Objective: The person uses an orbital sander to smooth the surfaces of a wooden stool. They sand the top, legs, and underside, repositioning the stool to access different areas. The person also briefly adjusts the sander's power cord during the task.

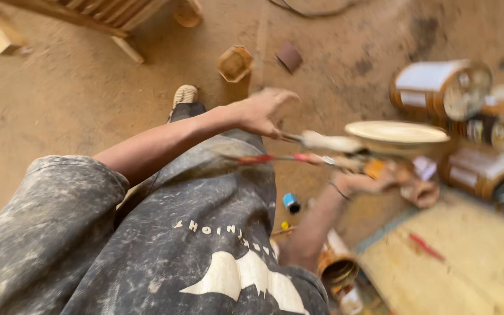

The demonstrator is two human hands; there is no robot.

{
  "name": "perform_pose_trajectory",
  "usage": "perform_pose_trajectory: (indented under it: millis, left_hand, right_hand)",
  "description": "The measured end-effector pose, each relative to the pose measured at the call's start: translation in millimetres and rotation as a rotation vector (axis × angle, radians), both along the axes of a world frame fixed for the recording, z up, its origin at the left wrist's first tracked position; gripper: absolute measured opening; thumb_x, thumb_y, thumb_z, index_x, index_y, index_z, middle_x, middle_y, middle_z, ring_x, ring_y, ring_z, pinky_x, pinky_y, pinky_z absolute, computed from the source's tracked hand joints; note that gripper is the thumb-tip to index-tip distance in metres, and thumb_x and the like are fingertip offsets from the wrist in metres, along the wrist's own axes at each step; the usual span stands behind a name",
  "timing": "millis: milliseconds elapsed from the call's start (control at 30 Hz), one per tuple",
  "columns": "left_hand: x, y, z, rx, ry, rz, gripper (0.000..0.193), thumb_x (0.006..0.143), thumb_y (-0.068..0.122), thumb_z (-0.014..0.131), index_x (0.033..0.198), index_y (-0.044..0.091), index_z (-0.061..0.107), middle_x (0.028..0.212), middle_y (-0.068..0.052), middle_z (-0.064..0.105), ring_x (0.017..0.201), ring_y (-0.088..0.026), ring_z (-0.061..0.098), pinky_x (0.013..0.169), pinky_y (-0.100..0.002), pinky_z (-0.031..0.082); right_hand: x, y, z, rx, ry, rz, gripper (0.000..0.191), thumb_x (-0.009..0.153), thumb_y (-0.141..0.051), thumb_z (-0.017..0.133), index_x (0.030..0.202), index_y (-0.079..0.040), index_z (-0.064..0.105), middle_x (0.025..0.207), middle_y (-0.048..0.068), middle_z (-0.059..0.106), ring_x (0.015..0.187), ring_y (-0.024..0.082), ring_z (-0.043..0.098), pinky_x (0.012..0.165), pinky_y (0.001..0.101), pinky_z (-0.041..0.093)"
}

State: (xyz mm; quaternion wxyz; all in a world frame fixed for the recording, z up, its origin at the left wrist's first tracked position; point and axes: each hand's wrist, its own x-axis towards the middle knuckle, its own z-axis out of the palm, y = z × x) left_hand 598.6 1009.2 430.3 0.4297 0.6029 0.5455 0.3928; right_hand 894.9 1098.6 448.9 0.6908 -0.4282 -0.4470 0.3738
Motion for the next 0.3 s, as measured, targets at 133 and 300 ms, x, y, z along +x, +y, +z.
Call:
perform_pose_trajectory:
  millis: [133, 300]
  left_hand:
    - [-84, -47, -11, -0.142, 0.275, 0.503, 0.055, 0.080, 0.013, 0.071, 0.134, 0.005, 0.063, 0.132, -0.018, 0.066, 0.127, -0.038, 0.058, 0.110, -0.046, 0.046]
    - [-152, -130, -4, -0.146, 0.782, 0.738, 0.056, 0.079, 0.008, 0.071, 0.135, 0.003, 0.062, 0.136, -0.018, 0.063, 0.132, -0.036, 0.054, 0.115, -0.047, 0.042]
  right_hand:
    - [10, 66, 54, 0.390, -0.990, 0.273, 0.053, 0.092, -0.038, 0.077, 0.136, -0.019, 0.053, 0.134, 0.006, 0.050, 0.121, 0.023, 0.056, 0.100, 0.0388, 0.054]
    - [-40, 121, -35, 0.307, -1.613, 0.877, 0.054, 0.072, -0.040, 0.084, 0.119, -0.019, 0.072, 0.116, 0.010, 0.070, 0.084, 0.029, 0.070, 0.070, 0.0425, 0.059]
